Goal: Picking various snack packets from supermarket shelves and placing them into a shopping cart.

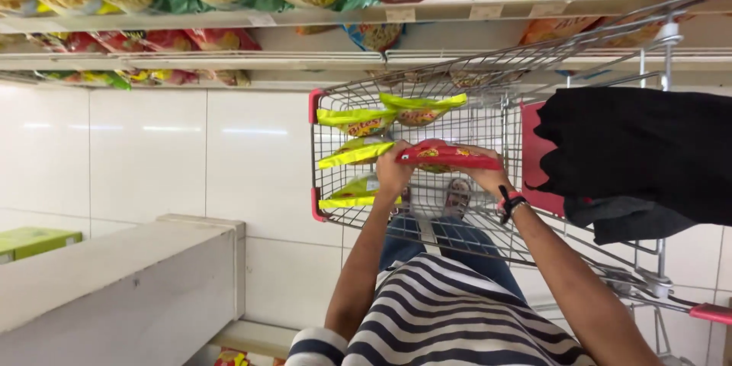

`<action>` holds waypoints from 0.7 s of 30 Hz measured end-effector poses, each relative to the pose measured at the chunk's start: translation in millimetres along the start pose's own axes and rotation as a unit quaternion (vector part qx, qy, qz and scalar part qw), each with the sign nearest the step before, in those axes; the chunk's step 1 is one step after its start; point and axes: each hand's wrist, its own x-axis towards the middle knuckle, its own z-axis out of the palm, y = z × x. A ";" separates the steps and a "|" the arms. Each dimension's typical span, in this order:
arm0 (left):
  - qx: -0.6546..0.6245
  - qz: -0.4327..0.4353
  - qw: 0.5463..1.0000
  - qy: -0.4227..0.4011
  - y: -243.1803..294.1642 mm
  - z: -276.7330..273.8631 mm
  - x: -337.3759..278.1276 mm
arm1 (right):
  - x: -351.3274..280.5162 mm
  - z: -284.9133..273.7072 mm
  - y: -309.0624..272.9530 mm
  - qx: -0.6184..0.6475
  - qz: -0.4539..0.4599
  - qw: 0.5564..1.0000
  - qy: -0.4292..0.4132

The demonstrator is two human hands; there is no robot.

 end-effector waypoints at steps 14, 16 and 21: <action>0.211 0.074 0.975 0.006 5.6 -36.9 9.4 | 25.5 2.8 -19.9 -0.119 0.024 0.991 0.063; 0.218 0.108 0.969 0.033 8.6 -58.5 -10.0 | 3.5 0.6 -40.9 -0.150 0.013 0.986 0.071; 0.340 -0.055 0.888 0.305 -46.6 -108.8 -64.3 | -102.7 -19.8 -51.8 -0.329 0.128 0.879 -0.322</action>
